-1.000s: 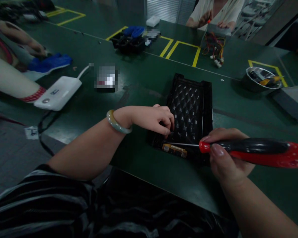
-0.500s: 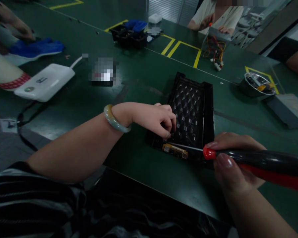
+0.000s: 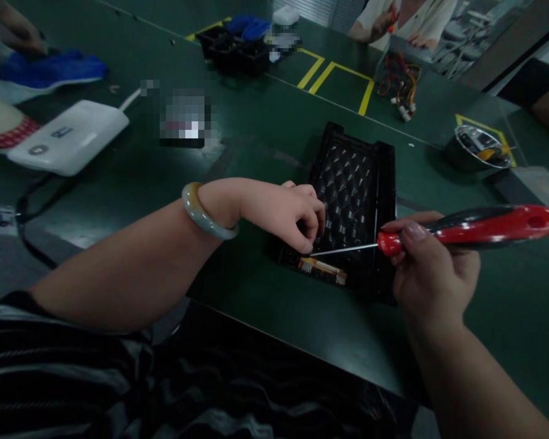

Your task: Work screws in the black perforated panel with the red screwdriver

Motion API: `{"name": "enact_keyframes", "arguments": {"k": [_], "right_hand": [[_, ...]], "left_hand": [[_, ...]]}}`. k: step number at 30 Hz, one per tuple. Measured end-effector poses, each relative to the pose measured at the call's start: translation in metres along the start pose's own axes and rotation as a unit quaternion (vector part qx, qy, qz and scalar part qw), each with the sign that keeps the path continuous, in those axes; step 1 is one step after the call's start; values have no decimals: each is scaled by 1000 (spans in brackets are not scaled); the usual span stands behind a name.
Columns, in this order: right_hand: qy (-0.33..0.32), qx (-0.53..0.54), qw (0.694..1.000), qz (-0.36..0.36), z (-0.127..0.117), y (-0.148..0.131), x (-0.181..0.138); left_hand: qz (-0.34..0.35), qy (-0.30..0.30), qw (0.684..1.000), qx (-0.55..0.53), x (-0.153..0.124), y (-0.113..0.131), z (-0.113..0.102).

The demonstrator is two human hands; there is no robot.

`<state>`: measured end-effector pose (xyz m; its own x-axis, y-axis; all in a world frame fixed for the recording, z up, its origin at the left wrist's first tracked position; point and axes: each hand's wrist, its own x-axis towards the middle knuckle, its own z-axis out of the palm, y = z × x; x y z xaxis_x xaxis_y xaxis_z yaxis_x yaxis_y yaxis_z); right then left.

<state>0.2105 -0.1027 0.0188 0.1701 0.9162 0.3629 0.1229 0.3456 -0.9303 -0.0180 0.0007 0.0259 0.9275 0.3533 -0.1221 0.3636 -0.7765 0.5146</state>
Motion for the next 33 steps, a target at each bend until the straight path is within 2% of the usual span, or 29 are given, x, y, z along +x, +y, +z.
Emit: {"name": "enact_keyframes", "arguments": {"k": [10,23,33], "right_hand": [[28,28,999,4,-1,1,3],[44,31,998,-16,-1,2,4],[72,10,997,22,3,-1,4]], "left_hand": [[-67,-41,997,3,0,12,-5],[-75,-26,997,13,-1,13,-5],[-109,-33,993,8,1,19,-3]]}}
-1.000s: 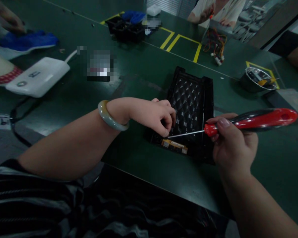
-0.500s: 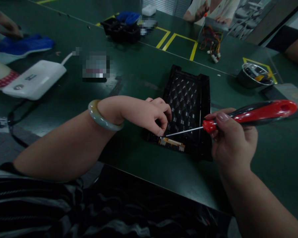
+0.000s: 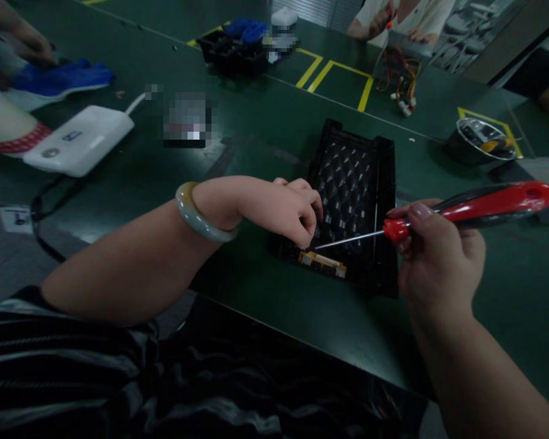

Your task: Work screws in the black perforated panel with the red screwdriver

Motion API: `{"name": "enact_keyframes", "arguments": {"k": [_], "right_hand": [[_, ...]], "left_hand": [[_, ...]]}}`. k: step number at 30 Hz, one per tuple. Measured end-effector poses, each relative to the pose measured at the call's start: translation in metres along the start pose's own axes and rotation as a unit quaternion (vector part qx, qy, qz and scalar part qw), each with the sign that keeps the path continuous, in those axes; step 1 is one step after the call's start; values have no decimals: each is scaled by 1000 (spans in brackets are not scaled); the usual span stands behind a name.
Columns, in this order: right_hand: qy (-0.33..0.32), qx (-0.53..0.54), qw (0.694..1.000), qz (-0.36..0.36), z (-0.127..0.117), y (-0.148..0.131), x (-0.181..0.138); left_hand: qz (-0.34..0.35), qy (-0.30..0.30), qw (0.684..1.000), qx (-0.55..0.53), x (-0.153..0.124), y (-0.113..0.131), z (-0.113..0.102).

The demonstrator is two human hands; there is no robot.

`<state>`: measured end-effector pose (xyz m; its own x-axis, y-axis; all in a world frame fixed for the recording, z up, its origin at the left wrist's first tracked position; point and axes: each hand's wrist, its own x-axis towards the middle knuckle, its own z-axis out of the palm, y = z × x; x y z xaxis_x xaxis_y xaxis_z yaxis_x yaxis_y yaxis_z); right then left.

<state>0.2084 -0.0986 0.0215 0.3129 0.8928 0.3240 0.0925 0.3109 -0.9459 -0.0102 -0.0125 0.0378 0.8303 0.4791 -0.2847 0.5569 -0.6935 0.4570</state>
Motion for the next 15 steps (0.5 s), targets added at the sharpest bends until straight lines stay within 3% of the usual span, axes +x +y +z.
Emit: {"name": "enact_keyframes", "arguments": {"k": [7,15], "right_hand": [[25,-5,1000,0,2,0,0],[4,-29,999,-18,0,1,1]], "left_hand": [[5,17,1000,12,-3,-3,1],[8,17,1000,3,-5,-3,1]]}}
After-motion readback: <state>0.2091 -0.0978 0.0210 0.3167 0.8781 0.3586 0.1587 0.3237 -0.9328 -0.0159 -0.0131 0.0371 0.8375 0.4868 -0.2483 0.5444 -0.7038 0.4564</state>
